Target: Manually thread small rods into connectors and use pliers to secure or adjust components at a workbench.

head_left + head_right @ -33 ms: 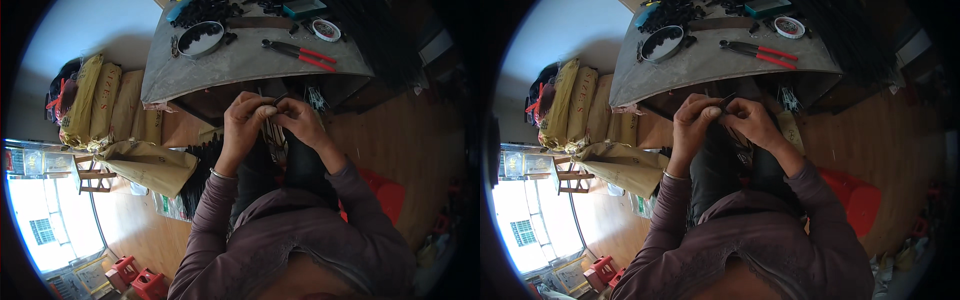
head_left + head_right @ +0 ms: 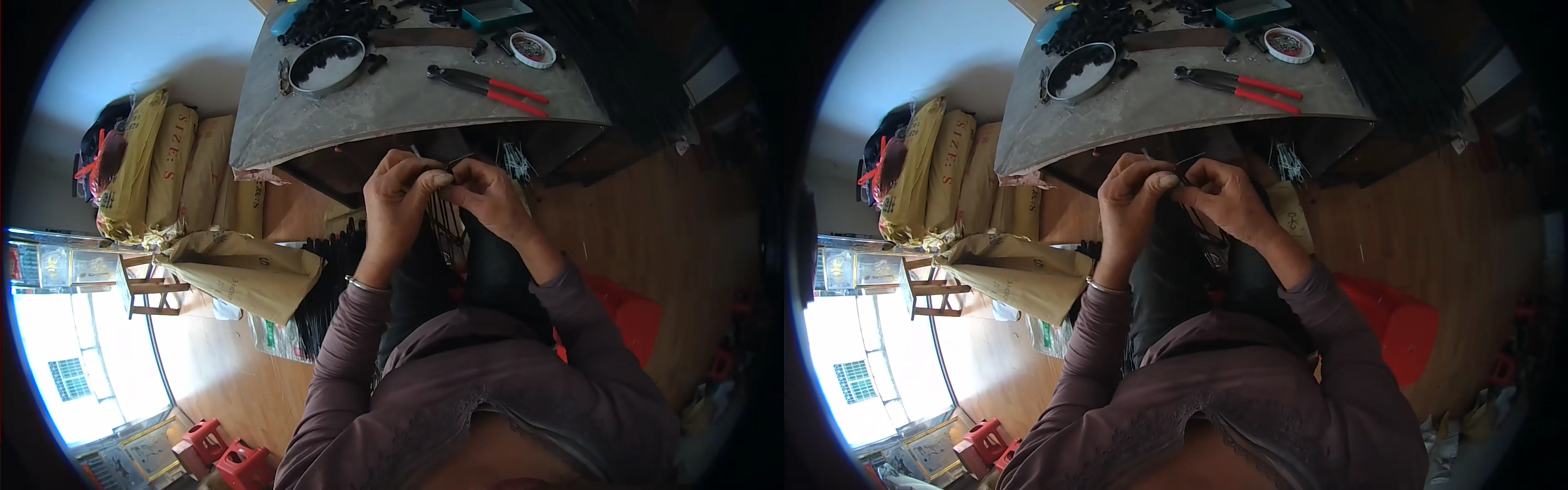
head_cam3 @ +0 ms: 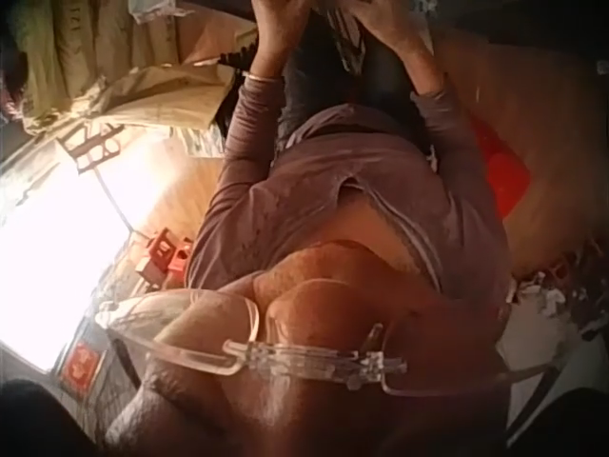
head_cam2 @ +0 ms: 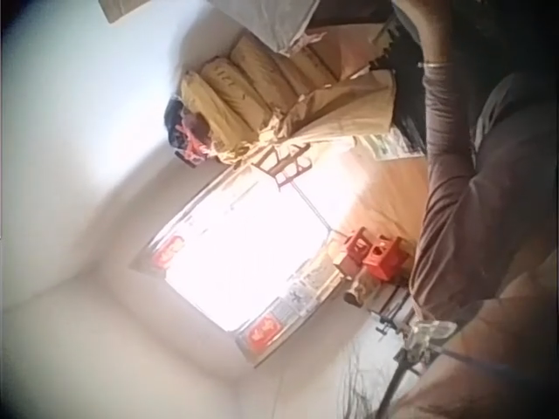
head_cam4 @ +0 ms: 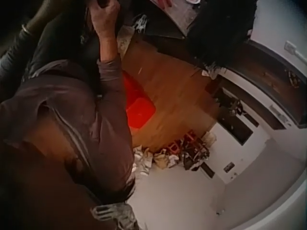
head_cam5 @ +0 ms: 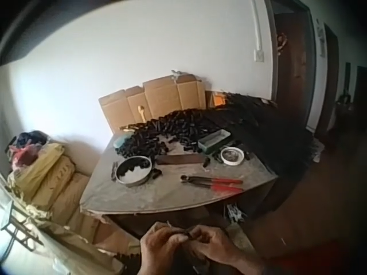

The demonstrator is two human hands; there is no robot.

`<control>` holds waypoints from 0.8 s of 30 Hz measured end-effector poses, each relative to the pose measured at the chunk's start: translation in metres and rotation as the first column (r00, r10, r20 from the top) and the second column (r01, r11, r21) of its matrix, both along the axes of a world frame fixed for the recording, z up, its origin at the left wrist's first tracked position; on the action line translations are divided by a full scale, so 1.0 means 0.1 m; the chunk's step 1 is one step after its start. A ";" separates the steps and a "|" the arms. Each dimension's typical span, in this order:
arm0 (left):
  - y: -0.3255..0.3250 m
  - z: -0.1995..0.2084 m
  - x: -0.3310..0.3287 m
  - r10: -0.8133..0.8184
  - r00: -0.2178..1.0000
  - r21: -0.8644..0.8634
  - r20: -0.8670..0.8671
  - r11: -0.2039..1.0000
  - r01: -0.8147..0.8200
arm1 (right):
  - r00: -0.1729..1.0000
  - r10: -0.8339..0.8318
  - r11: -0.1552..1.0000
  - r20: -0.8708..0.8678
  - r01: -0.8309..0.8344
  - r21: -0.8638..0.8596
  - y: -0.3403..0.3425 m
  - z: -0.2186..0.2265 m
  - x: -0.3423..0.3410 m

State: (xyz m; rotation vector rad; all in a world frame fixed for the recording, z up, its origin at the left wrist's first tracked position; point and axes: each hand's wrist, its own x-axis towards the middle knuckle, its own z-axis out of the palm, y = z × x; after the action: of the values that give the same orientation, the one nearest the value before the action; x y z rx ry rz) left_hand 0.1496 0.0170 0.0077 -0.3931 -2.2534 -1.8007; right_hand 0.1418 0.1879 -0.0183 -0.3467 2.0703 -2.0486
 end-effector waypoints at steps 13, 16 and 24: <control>0.02 -0.11 -0.23 -0.547 0.825 0.703 0.139 0.642 0.307 | 0.941 0.337 0.925 0.021 -0.327 -0.194 0.08 0.15 -0.13; 0.08 0.00 -0.14 -0.527 0.844 0.659 0.100 0.670 0.341 | 0.983 0.149 0.988 -0.105 -0.151 -0.011 -0.02 0.14 -0.02; 0.42 0.05 -0.11 -0.035 0.968 0.762 0.248 0.625 -0.172 | 0.968 -0.243 0.969 -0.059 0.239 -0.068 -0.34 0.23 0.11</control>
State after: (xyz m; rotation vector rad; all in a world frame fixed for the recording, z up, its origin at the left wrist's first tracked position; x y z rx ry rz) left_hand 0.1390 0.0592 0.0124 0.0986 -1.3087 -2.6505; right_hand 0.1530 0.1536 0.0045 -0.1811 2.1884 -2.2698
